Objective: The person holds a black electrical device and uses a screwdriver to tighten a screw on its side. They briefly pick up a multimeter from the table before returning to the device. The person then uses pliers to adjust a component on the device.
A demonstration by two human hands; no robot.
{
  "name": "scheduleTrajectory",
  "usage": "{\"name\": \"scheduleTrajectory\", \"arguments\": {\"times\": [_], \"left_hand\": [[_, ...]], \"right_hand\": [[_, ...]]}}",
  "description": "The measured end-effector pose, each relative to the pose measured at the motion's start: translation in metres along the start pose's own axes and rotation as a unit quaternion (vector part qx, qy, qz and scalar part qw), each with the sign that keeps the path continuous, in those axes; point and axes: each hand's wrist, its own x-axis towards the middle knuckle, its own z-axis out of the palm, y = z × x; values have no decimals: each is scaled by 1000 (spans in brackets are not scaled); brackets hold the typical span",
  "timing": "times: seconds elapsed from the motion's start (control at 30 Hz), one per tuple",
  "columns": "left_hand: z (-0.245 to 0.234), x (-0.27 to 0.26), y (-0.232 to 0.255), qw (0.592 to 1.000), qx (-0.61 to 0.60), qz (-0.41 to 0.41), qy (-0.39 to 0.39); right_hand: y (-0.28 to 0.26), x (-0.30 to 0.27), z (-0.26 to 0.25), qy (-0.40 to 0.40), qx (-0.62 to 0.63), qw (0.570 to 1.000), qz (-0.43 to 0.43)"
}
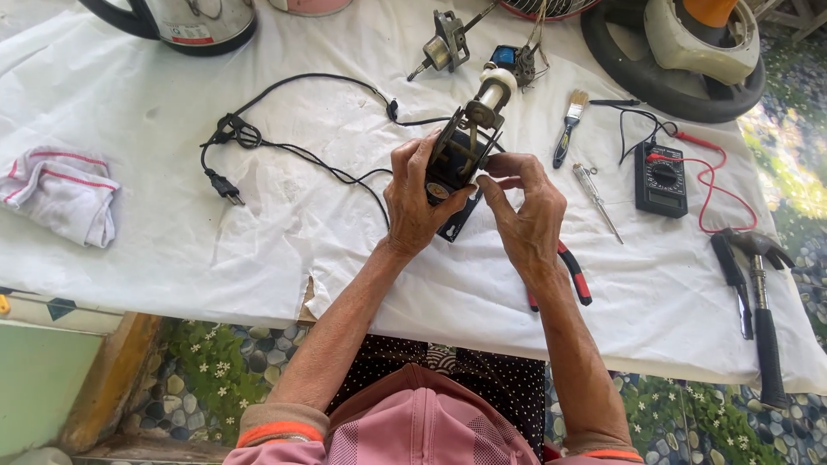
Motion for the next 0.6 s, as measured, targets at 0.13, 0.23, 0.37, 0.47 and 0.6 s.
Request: {"name": "scheduleTrajectory", "arguments": {"times": [0.13, 0.23, 0.37, 0.47, 0.6], "left_hand": [[2, -2, -4, 1000, 4, 4, 7], [5, -4, -7, 1000, -3, 2, 5], [4, -3, -4, 1000, 1, 5, 9], [4, -3, -3, 1000, 0, 9, 13], [4, -2, -3, 1000, 3, 6, 17]], "right_hand": [[15, 8, -1, -13, -117, 988, -95], [25, 11, -4, -23, -187, 971, -146], [28, 13, -6, -50, -161, 977, -129], [22, 16, -7, -75, -85, 990, -88], [9, 18, -6, -115, 151, 976, 110]]}}
